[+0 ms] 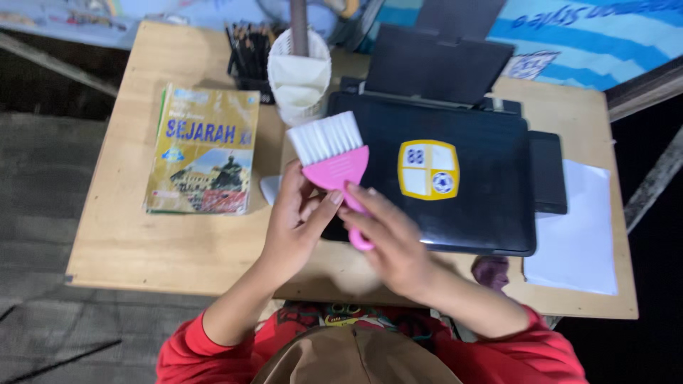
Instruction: The person uses a small pink brush to wipe the exterior and interior surfaces of a black printer. They then open the printer lid and remove a single sheet of white paper from the paper tray.
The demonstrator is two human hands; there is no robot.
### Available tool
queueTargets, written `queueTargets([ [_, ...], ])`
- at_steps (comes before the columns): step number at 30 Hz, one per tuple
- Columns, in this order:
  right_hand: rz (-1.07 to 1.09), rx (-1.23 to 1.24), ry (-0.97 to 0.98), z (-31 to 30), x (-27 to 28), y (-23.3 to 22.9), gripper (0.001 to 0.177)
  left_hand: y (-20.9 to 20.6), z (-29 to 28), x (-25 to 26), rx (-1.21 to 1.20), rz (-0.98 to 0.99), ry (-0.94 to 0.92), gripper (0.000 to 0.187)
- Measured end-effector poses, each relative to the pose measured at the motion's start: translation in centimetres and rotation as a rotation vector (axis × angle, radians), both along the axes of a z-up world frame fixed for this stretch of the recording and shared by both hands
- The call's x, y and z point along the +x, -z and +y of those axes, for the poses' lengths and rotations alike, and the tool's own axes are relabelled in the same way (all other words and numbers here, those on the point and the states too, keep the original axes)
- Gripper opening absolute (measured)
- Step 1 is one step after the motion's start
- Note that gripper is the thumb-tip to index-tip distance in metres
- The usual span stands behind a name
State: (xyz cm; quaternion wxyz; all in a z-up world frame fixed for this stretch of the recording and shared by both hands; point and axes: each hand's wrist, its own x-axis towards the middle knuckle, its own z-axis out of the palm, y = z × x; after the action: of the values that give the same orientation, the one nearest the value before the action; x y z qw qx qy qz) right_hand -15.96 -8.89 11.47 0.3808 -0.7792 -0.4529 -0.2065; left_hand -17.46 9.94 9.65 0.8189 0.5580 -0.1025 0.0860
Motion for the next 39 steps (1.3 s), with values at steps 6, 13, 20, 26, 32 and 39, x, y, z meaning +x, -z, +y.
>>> queueTargets([
  [6,0.021,-0.018,0.145,-5.1,4.4,-5.9,0.026,0.1,-1.5,6.0,0.384,-0.084,-0.029,0.046],
  [13,0.398,-0.231,0.141,-5.2,11.5,-7.5,0.023,4.5,-0.1,11.2,0.979,-0.069,-0.381,0.041],
  [20,0.462,-0.275,-0.059,-3.0,14.6,-7.2,0.026,10.0,-0.2,14.7,0.979,0.049,-0.369,0.063],
  [26,0.487,-0.416,-0.129,-2.5,16.3,-6.9,0.024,10.0,-1.2,13.8,0.936,0.064,-0.338,0.068],
  [32,0.519,-0.382,-0.144,-2.7,17.5,-5.3,0.023,8.6,-1.6,13.1,0.937,0.100,-0.332,0.067],
  [39,0.591,-0.321,-0.282,-2.5,19.3,-3.1,0.017,7.7,-1.1,12.3,0.779,0.173,-0.285,0.071],
])
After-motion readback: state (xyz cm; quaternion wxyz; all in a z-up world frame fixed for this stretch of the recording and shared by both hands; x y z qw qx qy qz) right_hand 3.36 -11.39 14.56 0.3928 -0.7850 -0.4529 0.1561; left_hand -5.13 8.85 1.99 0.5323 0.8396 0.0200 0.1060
